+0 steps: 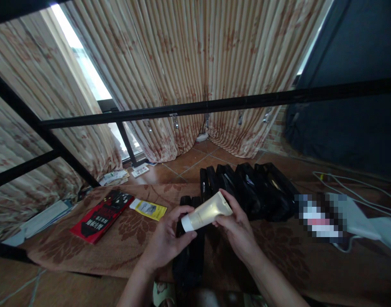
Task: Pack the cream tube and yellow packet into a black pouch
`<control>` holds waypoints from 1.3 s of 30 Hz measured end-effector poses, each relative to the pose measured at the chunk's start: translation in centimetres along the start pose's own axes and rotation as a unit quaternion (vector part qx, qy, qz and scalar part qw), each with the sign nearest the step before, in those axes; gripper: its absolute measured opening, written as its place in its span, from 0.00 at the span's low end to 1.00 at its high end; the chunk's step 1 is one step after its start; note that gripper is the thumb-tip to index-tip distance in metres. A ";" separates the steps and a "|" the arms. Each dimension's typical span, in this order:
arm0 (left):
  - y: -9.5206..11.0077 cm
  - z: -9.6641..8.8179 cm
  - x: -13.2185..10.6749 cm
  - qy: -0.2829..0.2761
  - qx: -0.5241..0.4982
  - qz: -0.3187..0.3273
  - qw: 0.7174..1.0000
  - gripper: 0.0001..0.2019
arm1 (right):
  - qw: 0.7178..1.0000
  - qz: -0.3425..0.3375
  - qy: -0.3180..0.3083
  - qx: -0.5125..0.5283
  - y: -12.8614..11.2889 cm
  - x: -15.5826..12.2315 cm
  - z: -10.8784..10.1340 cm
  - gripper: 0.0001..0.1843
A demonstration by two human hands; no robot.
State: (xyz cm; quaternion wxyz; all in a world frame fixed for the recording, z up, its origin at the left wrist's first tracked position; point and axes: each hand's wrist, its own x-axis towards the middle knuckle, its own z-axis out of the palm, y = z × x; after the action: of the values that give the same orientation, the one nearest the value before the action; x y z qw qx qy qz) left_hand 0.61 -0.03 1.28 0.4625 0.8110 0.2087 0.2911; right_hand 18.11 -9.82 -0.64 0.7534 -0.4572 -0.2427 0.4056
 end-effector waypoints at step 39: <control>1.8 1.0 -0.1 -0.050 0.104 0.035 0.993 0.24 | 0.990 -0.070 -0.121 -0.033 -0.6 -0.5 0.5 0.18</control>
State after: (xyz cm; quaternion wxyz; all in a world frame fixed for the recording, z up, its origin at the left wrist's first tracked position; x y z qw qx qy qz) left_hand 1.35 -1.56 2.41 0.3753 0.8751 0.1853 0.2428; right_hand 17.74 -10.13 0.09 0.7295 -0.4111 -0.3766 0.3963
